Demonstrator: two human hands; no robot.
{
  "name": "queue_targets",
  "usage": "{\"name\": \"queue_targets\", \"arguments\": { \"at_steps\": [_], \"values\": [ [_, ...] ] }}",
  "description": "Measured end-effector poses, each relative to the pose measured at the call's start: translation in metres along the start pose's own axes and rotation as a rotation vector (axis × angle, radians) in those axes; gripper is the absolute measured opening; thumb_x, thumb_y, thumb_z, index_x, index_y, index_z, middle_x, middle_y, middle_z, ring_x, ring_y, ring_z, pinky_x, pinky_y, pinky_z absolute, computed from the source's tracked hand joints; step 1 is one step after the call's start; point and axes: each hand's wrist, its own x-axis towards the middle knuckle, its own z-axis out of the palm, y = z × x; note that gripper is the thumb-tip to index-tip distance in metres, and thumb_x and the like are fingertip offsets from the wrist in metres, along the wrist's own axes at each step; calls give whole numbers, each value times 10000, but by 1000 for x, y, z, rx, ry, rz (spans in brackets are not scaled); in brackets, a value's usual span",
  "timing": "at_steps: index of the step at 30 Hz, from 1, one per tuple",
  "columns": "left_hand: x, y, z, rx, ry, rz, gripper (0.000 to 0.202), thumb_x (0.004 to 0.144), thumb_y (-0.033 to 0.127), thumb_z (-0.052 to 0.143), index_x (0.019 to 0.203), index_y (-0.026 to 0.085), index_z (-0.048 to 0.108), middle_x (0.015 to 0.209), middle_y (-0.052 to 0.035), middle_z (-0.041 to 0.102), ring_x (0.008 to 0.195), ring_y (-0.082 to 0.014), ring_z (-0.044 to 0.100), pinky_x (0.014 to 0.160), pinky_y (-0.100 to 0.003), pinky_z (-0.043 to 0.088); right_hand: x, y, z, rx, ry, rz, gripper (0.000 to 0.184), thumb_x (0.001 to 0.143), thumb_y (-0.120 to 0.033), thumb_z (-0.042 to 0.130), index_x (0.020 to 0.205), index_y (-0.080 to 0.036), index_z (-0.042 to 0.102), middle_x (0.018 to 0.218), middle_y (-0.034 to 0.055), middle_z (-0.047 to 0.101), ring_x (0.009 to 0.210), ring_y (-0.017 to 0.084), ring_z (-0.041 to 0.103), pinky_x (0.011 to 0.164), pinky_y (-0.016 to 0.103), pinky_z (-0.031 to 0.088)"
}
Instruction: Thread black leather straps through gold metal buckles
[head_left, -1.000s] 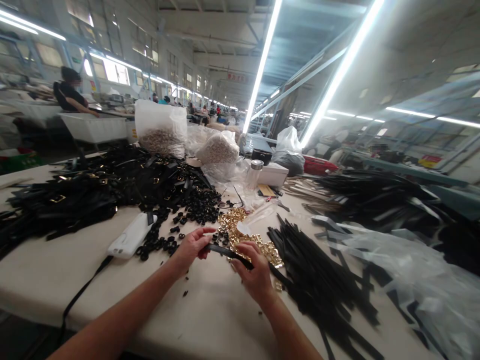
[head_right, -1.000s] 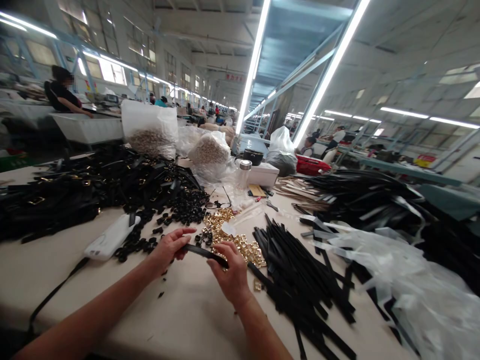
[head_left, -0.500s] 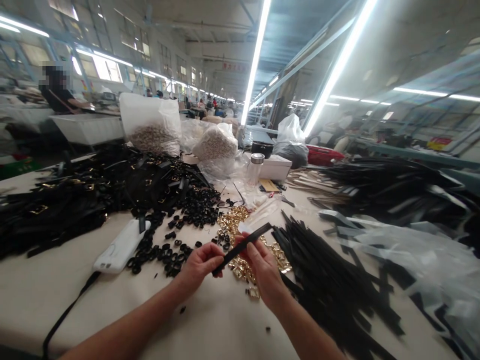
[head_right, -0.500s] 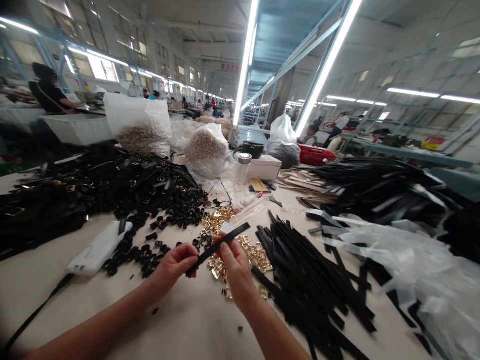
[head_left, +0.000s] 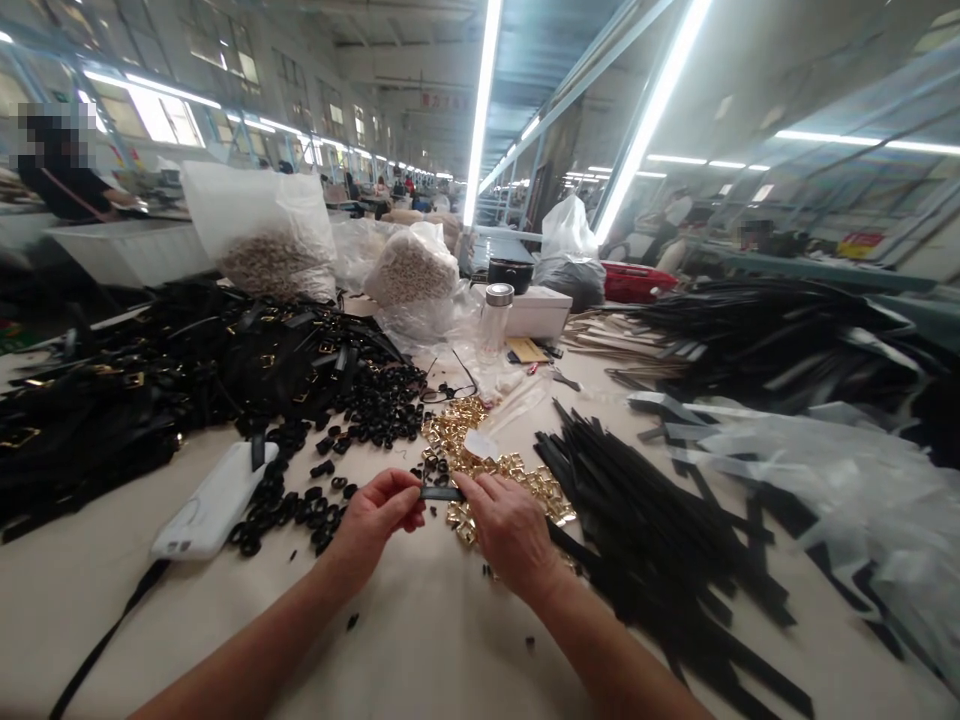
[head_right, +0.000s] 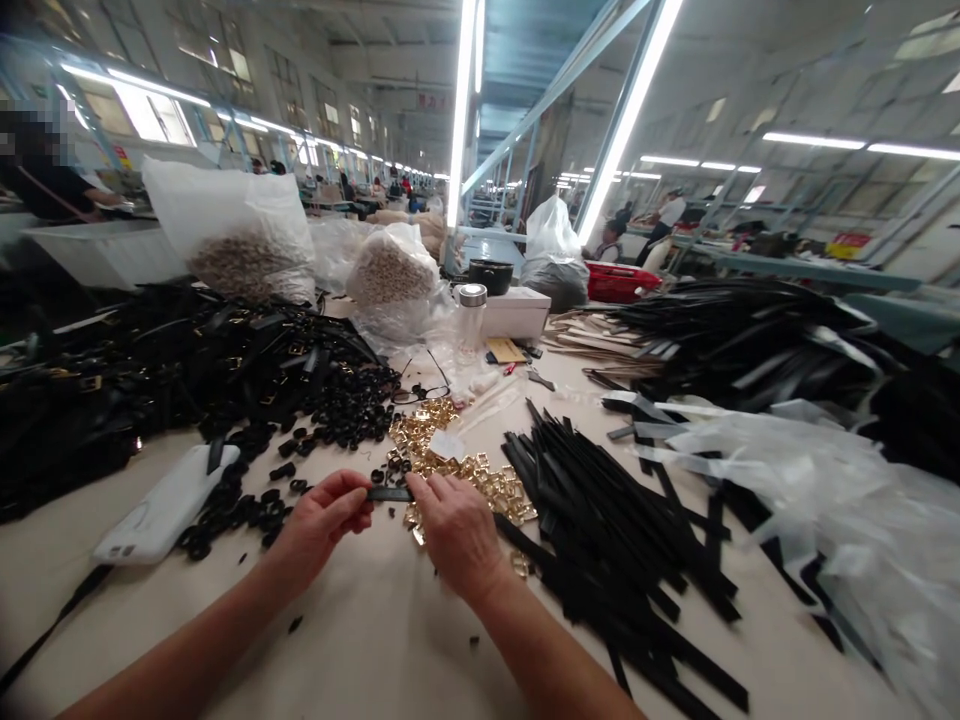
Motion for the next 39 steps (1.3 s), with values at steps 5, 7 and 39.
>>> {"name": "queue_targets", "arguments": {
  "at_steps": [5,7,39],
  "values": [
    [-1,0,3,70,15,-24,250,690,342,771,774,156,627,677,-17,672,627,-127,623,593,-215,453,-2,-1,5,378,42,133,251,921,-274,563,1157,-203,612,995,62,668,883,205,614,788,301,471],
    [-2,0,3,58,17,-49,263,662,336,788,766,158,625,667,-13,672,628,-130,631,595,-215,457,-3,-1,10,523,73,193,224,879,-289,626,1094,-229,645,977,36,678,882,190,624,795,289,478],
    [-11,3,0,628,-170,353,257,850,370,579,713,159,633,681,-35,633,644,-152,575,621,-261,456,3,10,-7,312,114,121,117,905,-257,582,831,-193,646,751,19,641,710,159,598,654,249,380]
  ]
}}
